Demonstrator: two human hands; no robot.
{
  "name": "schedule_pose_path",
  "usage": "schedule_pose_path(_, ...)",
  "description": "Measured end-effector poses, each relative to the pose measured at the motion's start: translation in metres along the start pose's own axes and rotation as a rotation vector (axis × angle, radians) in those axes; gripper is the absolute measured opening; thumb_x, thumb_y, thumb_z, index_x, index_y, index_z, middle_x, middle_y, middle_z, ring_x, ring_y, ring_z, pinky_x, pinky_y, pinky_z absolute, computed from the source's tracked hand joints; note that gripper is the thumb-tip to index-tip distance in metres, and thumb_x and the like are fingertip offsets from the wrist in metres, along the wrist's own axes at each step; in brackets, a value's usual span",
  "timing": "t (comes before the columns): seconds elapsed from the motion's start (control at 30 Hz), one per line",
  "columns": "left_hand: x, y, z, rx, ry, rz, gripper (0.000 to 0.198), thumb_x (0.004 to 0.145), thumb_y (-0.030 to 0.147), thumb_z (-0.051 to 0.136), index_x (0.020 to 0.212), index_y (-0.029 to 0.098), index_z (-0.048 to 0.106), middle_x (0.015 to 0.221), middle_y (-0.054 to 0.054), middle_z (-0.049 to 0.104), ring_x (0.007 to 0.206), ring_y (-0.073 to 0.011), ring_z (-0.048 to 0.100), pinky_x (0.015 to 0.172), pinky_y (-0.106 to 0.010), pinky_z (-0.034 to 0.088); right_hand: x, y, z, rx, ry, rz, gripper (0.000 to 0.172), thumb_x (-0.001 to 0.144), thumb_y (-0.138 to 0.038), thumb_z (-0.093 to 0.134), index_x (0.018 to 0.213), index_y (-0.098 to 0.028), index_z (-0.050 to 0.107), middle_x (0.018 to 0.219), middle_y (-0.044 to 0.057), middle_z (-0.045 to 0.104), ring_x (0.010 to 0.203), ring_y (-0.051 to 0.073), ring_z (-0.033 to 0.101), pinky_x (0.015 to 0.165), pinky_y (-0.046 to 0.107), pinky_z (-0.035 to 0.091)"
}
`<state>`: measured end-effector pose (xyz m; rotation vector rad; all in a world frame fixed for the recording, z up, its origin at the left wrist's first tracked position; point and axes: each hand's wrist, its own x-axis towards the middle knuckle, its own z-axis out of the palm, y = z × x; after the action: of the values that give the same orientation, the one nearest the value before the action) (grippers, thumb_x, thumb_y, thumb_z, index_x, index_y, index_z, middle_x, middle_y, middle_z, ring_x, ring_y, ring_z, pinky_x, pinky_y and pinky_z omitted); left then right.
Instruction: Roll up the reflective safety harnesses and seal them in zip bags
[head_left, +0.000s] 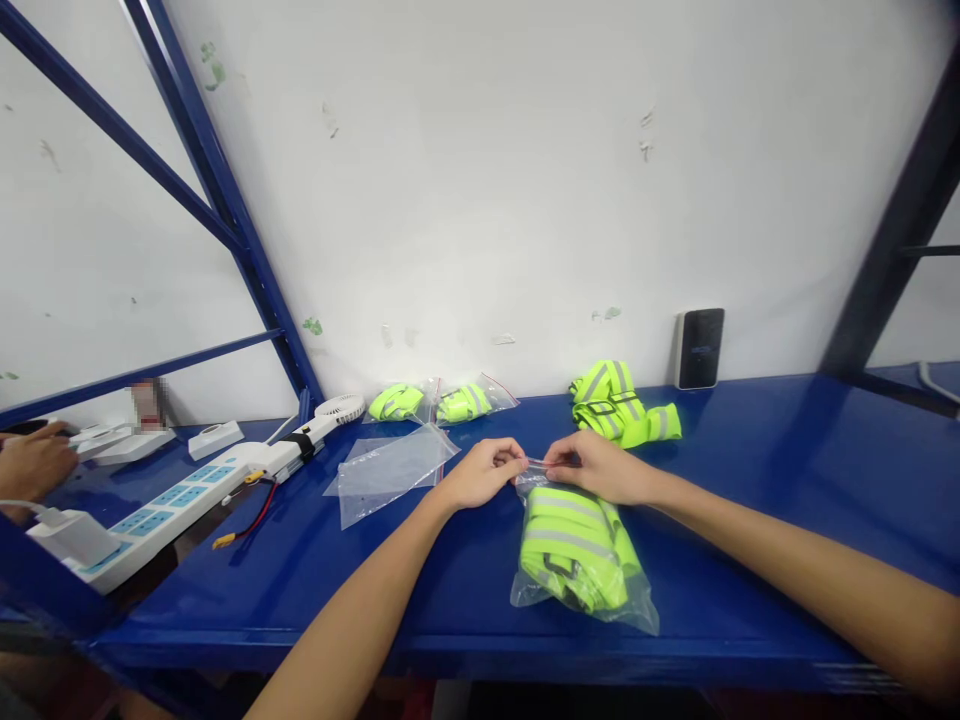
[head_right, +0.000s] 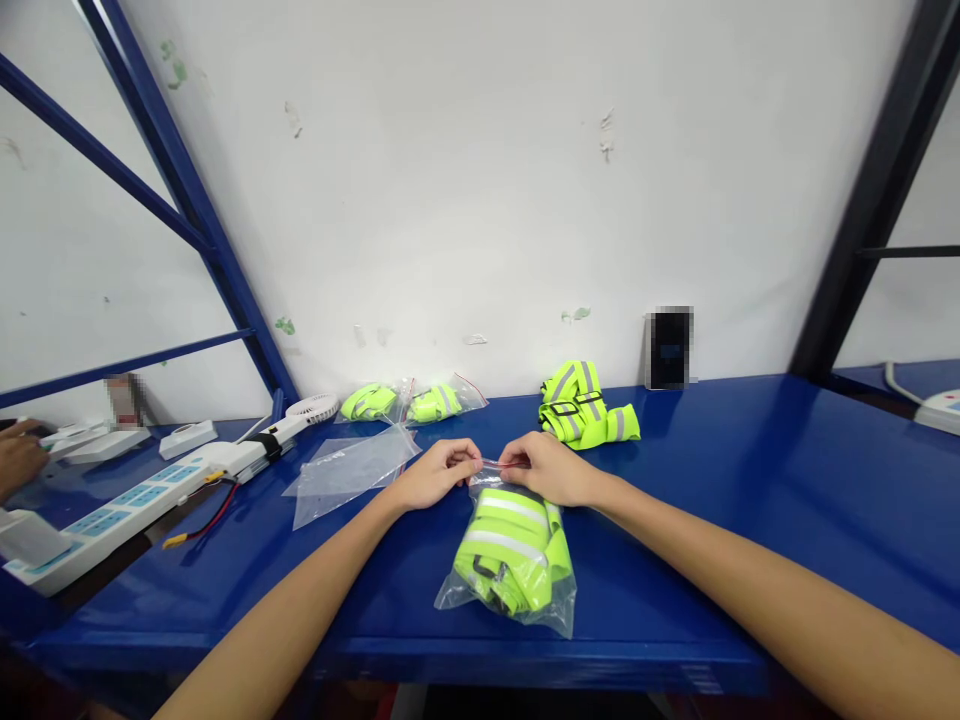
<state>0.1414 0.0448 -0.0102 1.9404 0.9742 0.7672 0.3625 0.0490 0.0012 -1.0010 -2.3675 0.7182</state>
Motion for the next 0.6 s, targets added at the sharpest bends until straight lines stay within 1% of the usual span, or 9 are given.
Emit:
schedule_pose_path(0.1,0.0,-0.001,0.001,0.046,0.008,0.021,0.022,0.083,0.038,0.057,0.083,0.016,0.058,0.066,0.001,0.056,0.061,-0.0112,0.051,0.06,-0.021,0.038,-0.003,0.003,0.005,0.027,0.042,0.01,0.022,0.081,-0.034,0.059,0.082,-0.016,0.071,0.073,0.004,0.069,0.067,0.018,0.059,0.062,0.028,0.042)
schedule_pose_path(0.2,-0.001,0.0,0.002,0.122,0.043,0.053,0.024,0.084,0.039,0.056,0.083,0.016,0.059,0.067,0.001,0.054,0.061,-0.0112,0.049,0.059,-0.022,0.037,-0.005,0.003,0.006,0.064,0.056,0.035,0.022,0.079,-0.036,0.061,0.081,-0.015,0.071,0.071,0.003,0.068,0.064,0.016,0.057,0.06,0.027,0.042)
schedule_pose_path(0.3,-0.003,0.004,0.003,0.207,0.071,0.109,0.024,0.086,0.039,0.052,0.084,0.016,0.06,0.068,0.001,0.055,0.062,-0.0116,0.047,0.06,-0.022,0.036,-0.005,0.0,0.005,0.073,0.081,0.013,0.023,0.081,-0.036,0.06,0.086,-0.016,0.071,0.075,0.003,0.069,0.067,0.016,0.057,0.062,0.027,0.042)
schedule_pose_path(0.4,-0.005,0.01,0.004,0.268,0.059,0.138,0.023,0.088,0.038,0.049,0.085,0.017,0.058,0.069,0.001,0.055,0.062,-0.0117,0.046,0.061,-0.022,0.035,-0.007,-0.005,0.002,-0.006,0.108,-0.042,0.023,0.085,-0.032,0.054,0.087,-0.017,0.071,0.079,0.004,0.07,0.072,0.017,0.059,0.067,0.028,0.042)
schedule_pose_path(0.5,-0.005,0.015,0.006,0.288,0.043,0.15,0.021,0.089,0.036,0.046,0.086,0.018,0.056,0.07,0.002,0.054,0.062,-0.0117,0.045,0.061,-0.023,0.034,-0.009,-0.008,0.0,-0.106,0.134,-0.078,0.02,0.086,-0.028,0.054,0.086,-0.017,0.07,0.083,0.006,0.07,0.076,0.019,0.06,0.07,0.029,0.042)
schedule_pose_path(0.6,-0.006,0.019,0.009,0.305,0.053,0.148,0.022,0.09,0.035,0.043,0.084,0.018,0.055,0.07,0.002,0.051,0.064,-0.0126,0.044,0.061,-0.023,0.033,-0.01,-0.007,0.001,-0.11,0.158,-0.084,0.018,0.085,-0.026,0.054,0.085,-0.018,0.069,0.083,0.006,0.07,0.076,0.019,0.061,0.07,0.029,0.042)
